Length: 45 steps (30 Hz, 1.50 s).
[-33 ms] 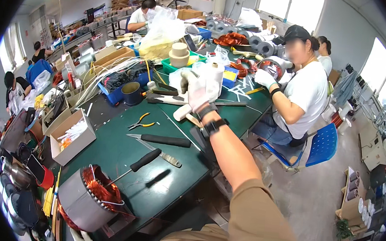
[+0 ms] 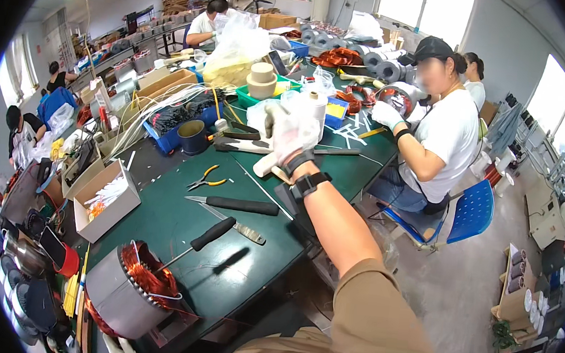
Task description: Assemble internal components and coils of an electric motor stator using hand tools.
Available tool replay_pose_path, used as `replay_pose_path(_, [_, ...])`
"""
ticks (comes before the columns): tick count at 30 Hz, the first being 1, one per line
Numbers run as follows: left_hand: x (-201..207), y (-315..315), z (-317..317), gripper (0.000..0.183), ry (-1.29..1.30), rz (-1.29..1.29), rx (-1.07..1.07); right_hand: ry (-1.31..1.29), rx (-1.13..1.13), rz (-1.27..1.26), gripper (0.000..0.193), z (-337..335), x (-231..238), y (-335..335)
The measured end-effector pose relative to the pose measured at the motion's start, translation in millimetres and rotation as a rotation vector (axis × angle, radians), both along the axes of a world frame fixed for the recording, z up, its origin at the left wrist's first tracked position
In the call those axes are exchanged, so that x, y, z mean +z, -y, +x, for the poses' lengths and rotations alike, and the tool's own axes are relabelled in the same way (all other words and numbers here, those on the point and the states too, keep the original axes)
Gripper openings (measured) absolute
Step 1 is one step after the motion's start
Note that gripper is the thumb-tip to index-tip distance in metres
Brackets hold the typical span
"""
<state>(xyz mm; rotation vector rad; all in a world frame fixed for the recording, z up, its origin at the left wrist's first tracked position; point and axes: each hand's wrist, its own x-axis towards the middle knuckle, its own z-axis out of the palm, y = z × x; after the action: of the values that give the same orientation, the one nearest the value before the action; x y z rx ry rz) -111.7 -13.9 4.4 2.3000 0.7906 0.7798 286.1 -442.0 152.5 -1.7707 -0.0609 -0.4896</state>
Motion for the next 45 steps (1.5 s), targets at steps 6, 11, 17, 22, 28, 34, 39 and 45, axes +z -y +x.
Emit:
replay_pose_path(6, [6.9, 8.0, 7.0, 0.054, 0.033, -0.023, -0.054, -0.035, 0.311, 0.168, 0.024, 14.8, -42.8, 2.1])
replay_pose_path(11, [5.2, 2.8, 0.4, 0.053, 0.006, 0.006, -0.021, -0.059, 0.544, 0.218, 0.023, -32.6, -83.1, -14.7])
replay_pose_path(17, [2.7, 4.0, 12.2, 0.053, -0.048, 0.006, -0.084, -0.029, 0.396, -0.313, 0.026, -134.4, -115.2, -20.5])
replay_pose_path(22, [7.8, 5.9, 3.2, 0.041, 0.031, 0.043, -0.039, 0.222, 0.269, -0.54, 0.011, -152.5, -152.9, -40.5])
replay_pose_path(28, [-11.2, -3.1, 8.1, 0.059, 0.057, 0.06, -0.083, 0.275, 0.291, -0.903, 0.008, -157.8, -142.6, -55.7])
replay_pose_path(34, [33.3, -23.8, 17.9, 0.041, 0.012, 0.169, -0.393, 0.331, 0.303, -0.876, 0.011, -157.0, -156.8, -44.9])
replay_pose_path(39, [75.9, -111.8, 23.9, 0.024, -0.131, 0.223, -0.219, 0.288, 0.317, -0.864, 0.011, -160.3, -158.5, -52.1])
replay_pose_path(45, [62.2, -220.8, 59.8, 0.023, -0.44, 0.39, -0.005, 0.285, 0.292, -0.857, 0.011, -158.6, -158.8, -48.3])
